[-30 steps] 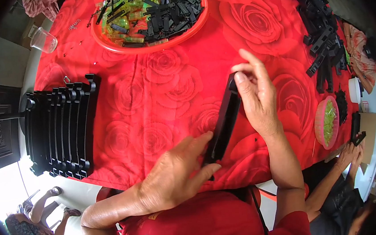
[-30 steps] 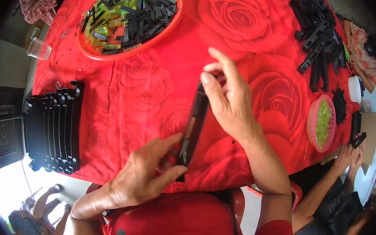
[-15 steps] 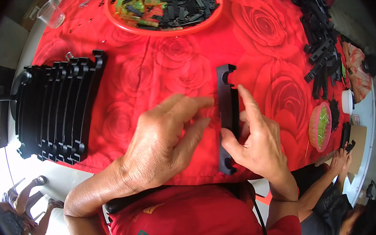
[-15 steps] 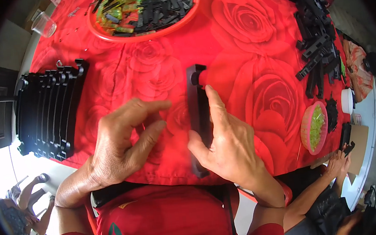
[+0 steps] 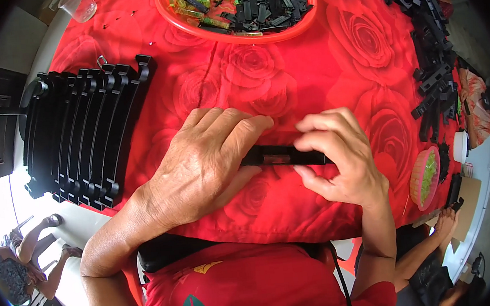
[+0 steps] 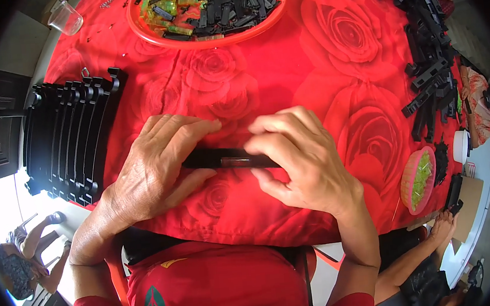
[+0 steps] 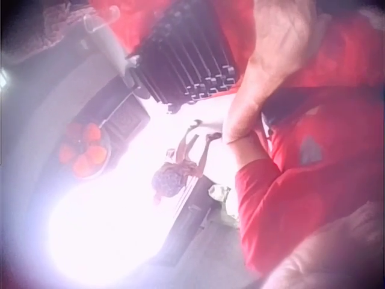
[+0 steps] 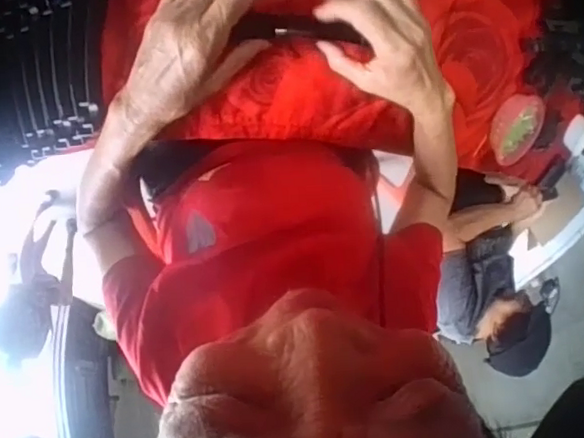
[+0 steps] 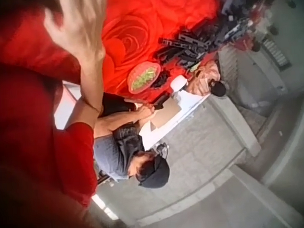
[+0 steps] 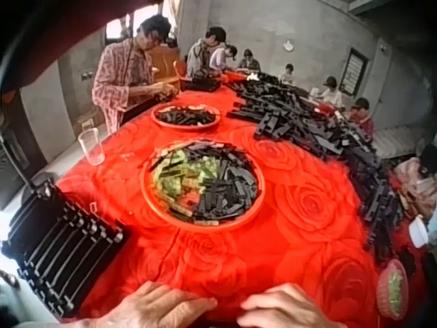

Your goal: The person assembles black plastic housing components by hand at a table, fitting internal plastic components into the housing.

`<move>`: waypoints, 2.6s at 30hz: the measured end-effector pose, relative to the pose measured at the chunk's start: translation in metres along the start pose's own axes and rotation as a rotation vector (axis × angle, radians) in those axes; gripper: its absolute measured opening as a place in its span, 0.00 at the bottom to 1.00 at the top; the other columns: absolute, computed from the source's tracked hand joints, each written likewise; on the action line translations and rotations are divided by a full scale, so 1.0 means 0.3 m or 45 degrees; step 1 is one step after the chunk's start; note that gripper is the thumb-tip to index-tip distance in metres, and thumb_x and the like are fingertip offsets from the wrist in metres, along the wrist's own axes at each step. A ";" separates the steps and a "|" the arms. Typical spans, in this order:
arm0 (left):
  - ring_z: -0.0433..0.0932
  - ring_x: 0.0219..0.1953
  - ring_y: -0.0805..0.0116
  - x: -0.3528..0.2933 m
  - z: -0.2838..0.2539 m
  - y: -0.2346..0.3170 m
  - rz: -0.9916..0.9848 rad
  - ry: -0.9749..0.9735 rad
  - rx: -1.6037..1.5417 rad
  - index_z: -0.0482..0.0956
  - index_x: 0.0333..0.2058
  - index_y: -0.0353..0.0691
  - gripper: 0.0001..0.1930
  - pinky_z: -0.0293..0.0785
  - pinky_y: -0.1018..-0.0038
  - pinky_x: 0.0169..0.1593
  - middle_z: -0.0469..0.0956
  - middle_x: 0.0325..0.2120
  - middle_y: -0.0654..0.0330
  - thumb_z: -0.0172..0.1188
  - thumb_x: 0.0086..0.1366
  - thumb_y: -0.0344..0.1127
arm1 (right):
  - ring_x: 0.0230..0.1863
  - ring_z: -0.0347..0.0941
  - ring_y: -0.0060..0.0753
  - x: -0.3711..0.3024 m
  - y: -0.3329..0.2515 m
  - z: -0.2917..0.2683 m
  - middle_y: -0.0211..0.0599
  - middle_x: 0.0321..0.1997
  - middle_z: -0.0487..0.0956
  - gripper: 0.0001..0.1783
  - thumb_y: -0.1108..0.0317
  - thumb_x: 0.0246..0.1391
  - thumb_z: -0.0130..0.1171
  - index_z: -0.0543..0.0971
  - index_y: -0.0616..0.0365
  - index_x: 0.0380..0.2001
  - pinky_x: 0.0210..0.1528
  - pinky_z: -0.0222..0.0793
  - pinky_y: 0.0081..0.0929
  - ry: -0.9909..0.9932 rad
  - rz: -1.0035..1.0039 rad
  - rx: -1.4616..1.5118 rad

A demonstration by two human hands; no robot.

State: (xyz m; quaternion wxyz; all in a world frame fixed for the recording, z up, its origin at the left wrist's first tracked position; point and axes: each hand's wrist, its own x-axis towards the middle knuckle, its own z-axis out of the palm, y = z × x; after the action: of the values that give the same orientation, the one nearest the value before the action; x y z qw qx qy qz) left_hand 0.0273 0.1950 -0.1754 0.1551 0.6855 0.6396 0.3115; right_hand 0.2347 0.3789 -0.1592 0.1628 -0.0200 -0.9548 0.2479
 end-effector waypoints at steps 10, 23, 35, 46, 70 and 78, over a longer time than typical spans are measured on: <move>0.81 0.46 0.52 -0.032 0.030 -0.025 0.063 -0.019 -0.050 0.88 0.44 0.45 0.17 0.78 0.59 0.46 0.79 0.50 0.52 0.73 0.55 0.32 | 0.46 0.78 0.42 -0.047 0.022 0.065 0.32 0.49 0.81 0.18 0.76 0.38 0.76 0.84 0.51 0.36 0.47 0.77 0.37 -0.024 -0.031 -0.010; 0.80 0.43 0.59 -0.012 0.045 -0.008 0.049 -0.058 0.021 0.90 0.44 0.50 0.16 0.76 0.62 0.42 0.81 0.45 0.58 0.68 0.55 0.35 | 0.39 0.78 0.35 -0.034 0.010 0.077 0.29 0.42 0.82 0.16 0.80 0.35 0.74 0.86 0.54 0.32 0.36 0.78 0.30 0.014 0.045 0.051; 0.78 0.44 0.58 -0.007 0.027 0.011 -0.001 -0.187 0.057 0.89 0.46 0.51 0.17 0.77 0.61 0.45 0.79 0.47 0.58 0.66 0.56 0.35 | 0.38 0.77 0.34 -0.057 0.028 0.077 0.30 0.42 0.81 0.17 0.79 0.35 0.74 0.86 0.53 0.34 0.33 0.77 0.30 0.020 0.021 0.066; 0.78 0.40 0.59 -0.018 0.025 0.015 0.045 -0.085 0.105 0.90 0.45 0.49 0.18 0.77 0.63 0.43 0.79 0.45 0.59 0.69 0.53 0.33 | 0.36 0.79 0.38 -0.058 0.035 0.073 0.35 0.41 0.83 0.24 0.79 0.36 0.78 0.85 0.56 0.41 0.34 0.77 0.32 0.242 -0.032 0.114; 0.80 0.44 0.53 0.010 0.029 0.034 0.049 -0.213 0.010 0.89 0.45 0.46 0.16 0.79 0.60 0.45 0.79 0.46 0.54 0.69 0.57 0.31 | 0.37 0.76 0.37 -0.099 0.073 0.088 0.31 0.41 0.81 0.32 0.74 0.27 0.81 0.84 0.53 0.44 0.38 0.74 0.35 0.056 0.027 0.235; 0.80 0.46 0.53 0.022 0.020 0.043 0.056 -0.208 -0.009 0.88 0.47 0.46 0.17 0.80 0.61 0.47 0.78 0.47 0.53 0.68 0.57 0.30 | 0.38 0.76 0.38 -0.090 0.074 0.091 0.32 0.41 0.80 0.29 0.74 0.30 0.79 0.84 0.54 0.43 0.39 0.75 0.36 0.066 0.014 0.215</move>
State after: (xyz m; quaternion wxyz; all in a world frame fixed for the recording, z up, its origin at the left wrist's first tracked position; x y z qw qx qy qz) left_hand 0.0410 0.2007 -0.1705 0.2024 0.7220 0.6083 0.2602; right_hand 0.2506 0.3825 -0.2006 0.1874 -0.0179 -0.9258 0.3278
